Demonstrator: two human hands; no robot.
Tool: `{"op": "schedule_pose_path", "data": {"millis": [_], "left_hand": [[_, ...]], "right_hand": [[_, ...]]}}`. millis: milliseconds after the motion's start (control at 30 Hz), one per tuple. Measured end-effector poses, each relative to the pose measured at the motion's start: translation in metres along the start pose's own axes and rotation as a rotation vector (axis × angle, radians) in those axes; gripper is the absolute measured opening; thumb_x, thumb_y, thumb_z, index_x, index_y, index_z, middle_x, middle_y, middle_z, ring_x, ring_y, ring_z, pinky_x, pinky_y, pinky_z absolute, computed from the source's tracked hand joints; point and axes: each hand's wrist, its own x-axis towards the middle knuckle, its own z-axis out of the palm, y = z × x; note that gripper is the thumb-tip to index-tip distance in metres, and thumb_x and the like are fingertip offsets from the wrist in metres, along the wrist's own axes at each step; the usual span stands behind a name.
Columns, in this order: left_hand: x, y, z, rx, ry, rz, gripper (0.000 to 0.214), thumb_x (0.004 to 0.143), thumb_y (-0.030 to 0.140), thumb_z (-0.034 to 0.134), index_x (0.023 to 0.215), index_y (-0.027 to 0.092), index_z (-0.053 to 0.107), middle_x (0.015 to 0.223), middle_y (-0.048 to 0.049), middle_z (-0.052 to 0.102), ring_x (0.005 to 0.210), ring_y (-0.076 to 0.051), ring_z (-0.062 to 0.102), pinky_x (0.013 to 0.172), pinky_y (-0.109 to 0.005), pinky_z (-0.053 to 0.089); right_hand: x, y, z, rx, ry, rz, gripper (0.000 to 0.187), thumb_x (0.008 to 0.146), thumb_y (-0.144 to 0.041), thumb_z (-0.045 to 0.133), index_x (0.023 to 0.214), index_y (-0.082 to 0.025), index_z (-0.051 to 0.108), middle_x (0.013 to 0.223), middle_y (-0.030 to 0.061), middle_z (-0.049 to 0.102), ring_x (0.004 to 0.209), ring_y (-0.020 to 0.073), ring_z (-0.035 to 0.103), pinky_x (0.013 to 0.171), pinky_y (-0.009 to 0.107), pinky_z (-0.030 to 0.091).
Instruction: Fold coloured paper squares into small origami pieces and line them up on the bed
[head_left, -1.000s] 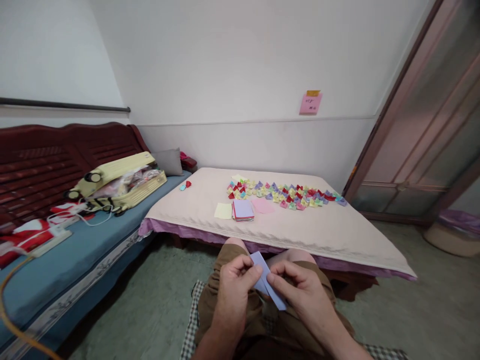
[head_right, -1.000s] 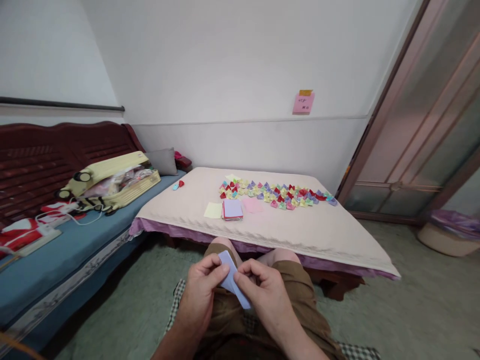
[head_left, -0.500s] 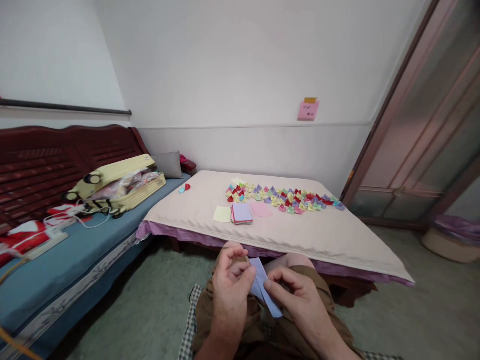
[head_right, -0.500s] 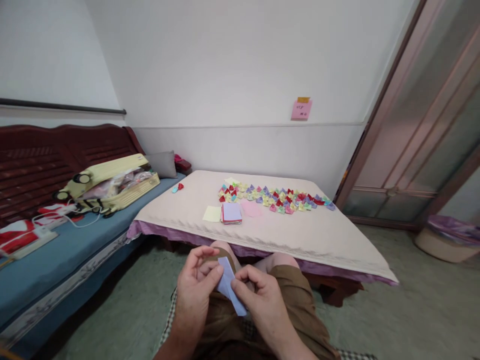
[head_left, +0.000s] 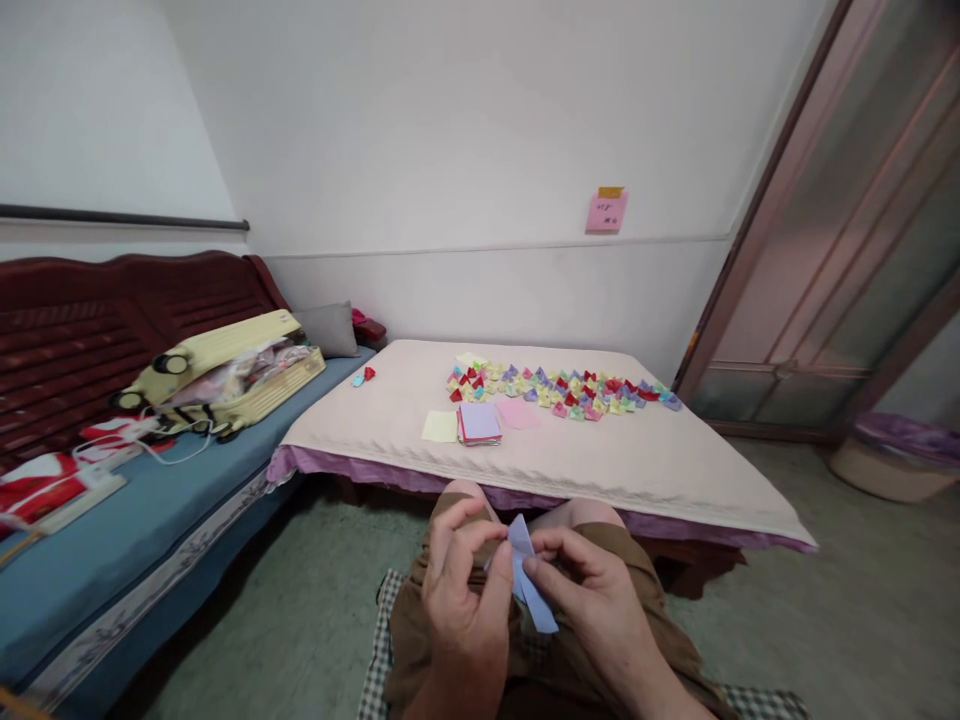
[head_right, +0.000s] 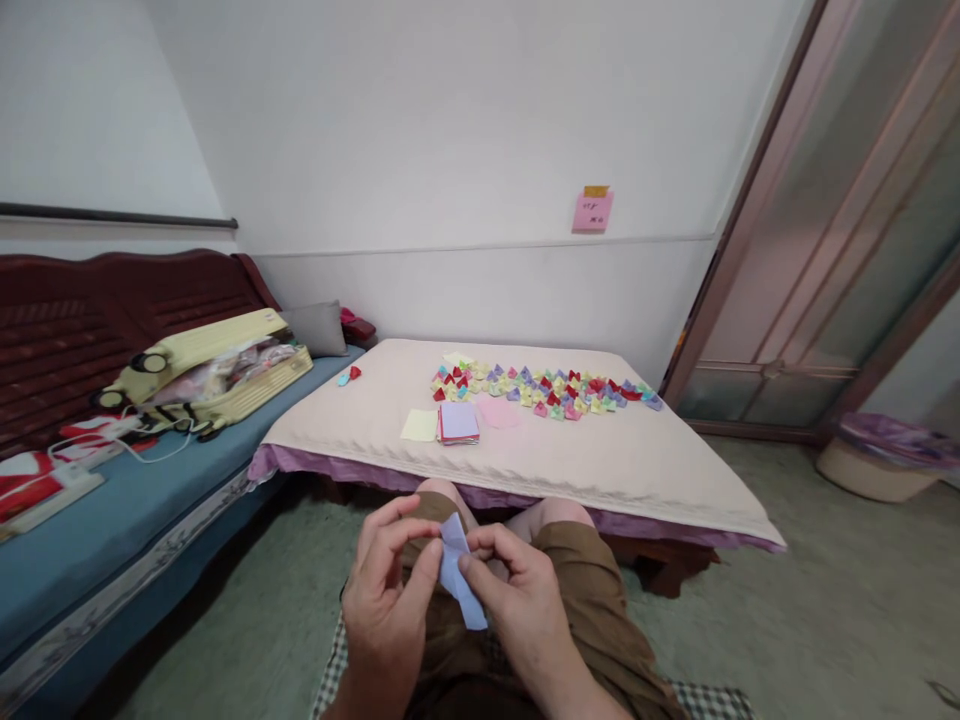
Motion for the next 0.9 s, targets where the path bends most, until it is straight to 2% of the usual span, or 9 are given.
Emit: {"op": "schedule_pose_path", "data": {"millis": [133, 467, 667, 900], "left_hand": [[0.001, 0.006, 0.001, 0.047, 0.015, 0.045, 0.013, 0.080, 0.012, 0.060, 0.086, 0.021, 0.066, 0.105, -0.0077, 0.062, 0.099, -0.022, 0.061, 0.083, -0.034, 0.049], [0.000, 0.004, 0.003, 0.104, 0.043, 0.070, 0.014, 0.077, 0.008, 0.061, 0.086, 0.019, 0.063, 0.104, -0.0085, 0.061, 0.093, -0.019, 0.062, 0.074, -0.028, 0.054], [-0.005, 0.002, 0.008, 0.086, 0.039, 0.167, 0.019, 0.082, 0.004, 0.055, 0.090, 0.018, 0.064, 0.108, -0.0095, 0.059, 0.100, -0.019, 0.063, 0.087, -0.030, 0.052], [-0.008, 0.004, 0.010, 0.101, 0.064, 0.224, 0.020, 0.082, 0.003, 0.053, 0.088, 0.016, 0.066, 0.107, -0.0104, 0.060, 0.088, -0.016, 0.067, 0.084, -0.028, 0.054]], "right_hand": [[0.000, 0.002, 0.000, 0.001, 0.013, 0.005, 0.014, 0.071, -0.030, 0.070, 0.074, -0.017, 0.070, 0.067, 0.0010, 0.065, 0.062, 0.0150, 0.053, 0.058, 0.023, 0.042], [-0.001, 0.009, 0.000, -0.035, 0.017, -0.047, 0.013, 0.074, -0.031, 0.070, 0.077, -0.018, 0.070, 0.069, 0.0013, 0.065, 0.063, 0.0151, 0.054, 0.058, 0.023, 0.043], [-0.001, 0.012, -0.001, -0.027, 0.007, -0.077, 0.014, 0.074, -0.032, 0.069, 0.076, -0.018, 0.069, 0.069, 0.0013, 0.064, 0.065, 0.0157, 0.053, 0.059, 0.023, 0.044], [0.000, 0.010, -0.001, -0.050, 0.019, -0.099, 0.013, 0.075, -0.031, 0.068, 0.076, -0.018, 0.070, 0.068, 0.0009, 0.064, 0.064, 0.0152, 0.052, 0.059, 0.023, 0.043]]}}
